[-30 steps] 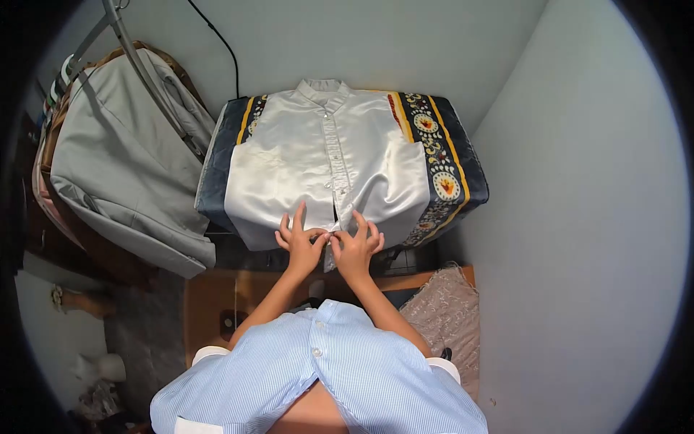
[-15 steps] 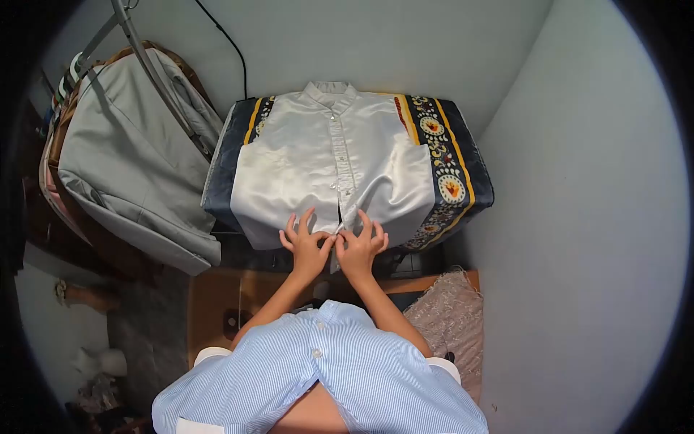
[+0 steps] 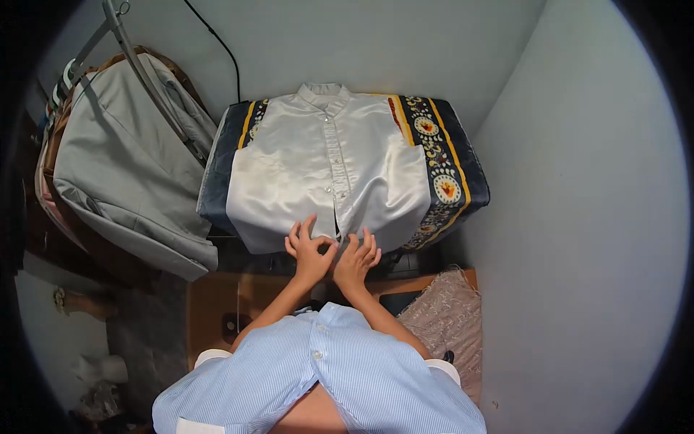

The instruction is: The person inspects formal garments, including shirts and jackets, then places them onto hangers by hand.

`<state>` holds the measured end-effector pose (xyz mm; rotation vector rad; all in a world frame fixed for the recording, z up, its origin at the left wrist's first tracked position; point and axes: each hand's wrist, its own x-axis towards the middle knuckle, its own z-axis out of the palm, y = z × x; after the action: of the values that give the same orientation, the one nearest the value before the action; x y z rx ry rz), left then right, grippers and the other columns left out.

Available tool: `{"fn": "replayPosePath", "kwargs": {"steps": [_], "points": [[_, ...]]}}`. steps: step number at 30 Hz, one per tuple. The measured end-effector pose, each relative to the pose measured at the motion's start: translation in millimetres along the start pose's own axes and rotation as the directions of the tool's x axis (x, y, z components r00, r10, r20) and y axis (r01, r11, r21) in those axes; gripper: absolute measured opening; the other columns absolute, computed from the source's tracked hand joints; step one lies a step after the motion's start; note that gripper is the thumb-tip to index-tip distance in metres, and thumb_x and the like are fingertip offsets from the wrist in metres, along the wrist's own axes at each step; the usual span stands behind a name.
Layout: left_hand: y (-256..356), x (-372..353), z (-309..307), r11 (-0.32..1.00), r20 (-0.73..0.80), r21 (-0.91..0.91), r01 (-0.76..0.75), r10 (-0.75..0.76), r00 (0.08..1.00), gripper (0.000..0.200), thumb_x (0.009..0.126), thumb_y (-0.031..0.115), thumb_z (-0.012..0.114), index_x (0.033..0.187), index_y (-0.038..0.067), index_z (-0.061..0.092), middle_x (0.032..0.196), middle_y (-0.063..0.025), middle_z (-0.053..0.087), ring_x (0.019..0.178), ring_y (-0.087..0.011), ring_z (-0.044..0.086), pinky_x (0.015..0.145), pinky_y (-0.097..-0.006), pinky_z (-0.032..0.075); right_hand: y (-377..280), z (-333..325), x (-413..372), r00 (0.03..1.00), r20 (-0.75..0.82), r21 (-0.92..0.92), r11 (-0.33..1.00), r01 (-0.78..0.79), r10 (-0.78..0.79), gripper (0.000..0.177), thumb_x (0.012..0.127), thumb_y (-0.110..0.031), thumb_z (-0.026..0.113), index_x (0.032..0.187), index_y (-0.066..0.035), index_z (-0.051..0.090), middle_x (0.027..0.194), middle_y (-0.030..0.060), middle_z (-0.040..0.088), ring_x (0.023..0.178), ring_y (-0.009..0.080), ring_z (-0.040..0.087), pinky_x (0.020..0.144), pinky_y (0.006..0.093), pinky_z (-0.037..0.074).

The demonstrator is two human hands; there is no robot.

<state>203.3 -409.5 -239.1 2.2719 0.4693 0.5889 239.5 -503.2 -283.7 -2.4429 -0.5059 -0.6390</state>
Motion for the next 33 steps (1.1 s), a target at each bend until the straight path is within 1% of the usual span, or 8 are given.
{"fn": "replayPosePath", "kwargs": {"steps": [5, 8, 13, 17, 20, 26, 30, 33], "points": [[-9, 19, -3, 0.992, -0.05, 0.003, -0.126, 0.126, 0.991, 0.009, 0.073, 0.024, 0.068, 0.074, 0.015, 0.069, 0.142, -0.0122, 0.034, 0.133, -0.0409, 0.017, 0.103, -0.0605, 0.002, 3, -23, 10, 0.969, 0.21, 0.018, 0.99, -0.138, 0.131, 0.022, 0.068, -0.021, 0.071, 0.086, -0.013, 0.061, 0.136, 0.0161, 0.033, 0.129, 0.0383, 0.022, 0.102, 0.0585, 0.013], [-14, 58, -10, 0.98, -0.117, 0.063, -0.187, 0.194, 0.974, 0.013, 0.072, 0.023, 0.066, 0.085, 0.019, 0.069, 0.143, -0.0106, 0.033, 0.132, -0.0406, 0.018, 0.105, -0.0575, 0.006, 13, -30, 7, 0.988, 0.111, 0.058, 0.992, -0.113, 0.106, 0.017, 0.065, -0.019, 0.072, 0.079, -0.014, 0.063, 0.134, 0.0122, 0.038, 0.127, 0.0376, 0.025, 0.101, 0.0579, 0.013], [-17, 121, -8, 0.955, 0.028, 0.24, -0.175, 0.173, 0.985, 0.03, 0.077, 0.031, 0.064, 0.105, 0.022, 0.066, 0.144, -0.0127, 0.03, 0.133, -0.04, 0.018, 0.102, -0.0641, 0.01, 14, -50, 7, 0.992, 0.063, 0.081, 0.991, -0.111, 0.106, 0.013, 0.068, -0.02, 0.072, 0.078, -0.015, 0.064, 0.13, 0.0095, 0.042, 0.124, 0.0358, 0.028, 0.101, 0.0558, 0.013], [-4, 103, -12, 0.966, -0.138, 0.075, -0.247, 0.256, 0.957, 0.013, 0.077, 0.026, 0.064, 0.086, 0.016, 0.065, 0.142, -0.0123, 0.035, 0.133, -0.0392, 0.02, 0.103, -0.0615, 0.008, 17, -50, 14, 0.987, 0.071, 0.138, 0.979, -0.152, 0.144, 0.01, 0.071, -0.02, 0.07, 0.076, -0.014, 0.064, 0.129, 0.0091, 0.044, 0.124, 0.0351, 0.029, 0.101, 0.0553, 0.012], [0, 57, -15, 0.954, -0.069, 0.041, -0.296, 0.299, 0.952, 0.008, 0.076, 0.024, 0.064, 0.076, 0.015, 0.066, 0.142, -0.0105, 0.036, 0.132, -0.0397, 0.02, 0.103, -0.0604, 0.005, 18, -49, 14, 0.982, 0.101, 0.164, 0.971, -0.175, 0.16, 0.01, 0.072, -0.019, 0.069, 0.075, -0.011, 0.064, 0.129, 0.0076, 0.045, 0.125, 0.0332, 0.028, 0.102, 0.0534, 0.011], [-17, 16, -6, 0.903, 0.047, 0.187, -0.386, 0.384, 0.922, 0.02, 0.071, 0.03, 0.073, 0.089, 0.023, 0.071, 0.144, -0.006, 0.035, 0.133, -0.0349, 0.02, 0.103, -0.0593, 0.005, 16, -46, 17, 0.973, 0.176, 0.186, 0.965, -0.183, 0.151, 0.013, 0.078, -0.02, 0.061, 0.078, -0.008, 0.065, 0.128, 0.009, 0.046, 0.125, 0.034, 0.028, 0.101, 0.0563, 0.01], [-14, 24, -8, 0.901, 0.042, 0.168, -0.399, 0.398, 0.916, 0.013, 0.068, 0.025, 0.076, 0.08, 0.021, 0.071, 0.142, 0.0001, 0.039, 0.133, -0.0334, 0.02, 0.103, -0.0592, 0.004, 14, -48, 21, 0.976, 0.197, 0.172, 0.977, -0.13, 0.095, 0.015, 0.077, -0.022, 0.062, 0.08, -0.008, 0.064, 0.128, 0.0105, 0.044, 0.124, 0.0346, 0.028, 0.101, 0.057, 0.011], [-8, 27, -12, 0.905, 0.037, 0.165, -0.392, 0.392, 0.919, 0.011, 0.066, 0.024, 0.077, 0.075, 0.021, 0.071, 0.141, 0.0016, 0.04, 0.133, -0.0334, 0.021, 0.103, -0.0597, 0.004, 5, -54, 30, 0.988, 0.146, 0.12, 0.991, -0.063, 0.045, 0.029, 0.072, -0.03, 0.069, 0.093, -0.013, 0.062, 0.13, 0.0136, 0.039, 0.123, 0.0343, 0.028, 0.101, 0.0547, 0.012]]}}
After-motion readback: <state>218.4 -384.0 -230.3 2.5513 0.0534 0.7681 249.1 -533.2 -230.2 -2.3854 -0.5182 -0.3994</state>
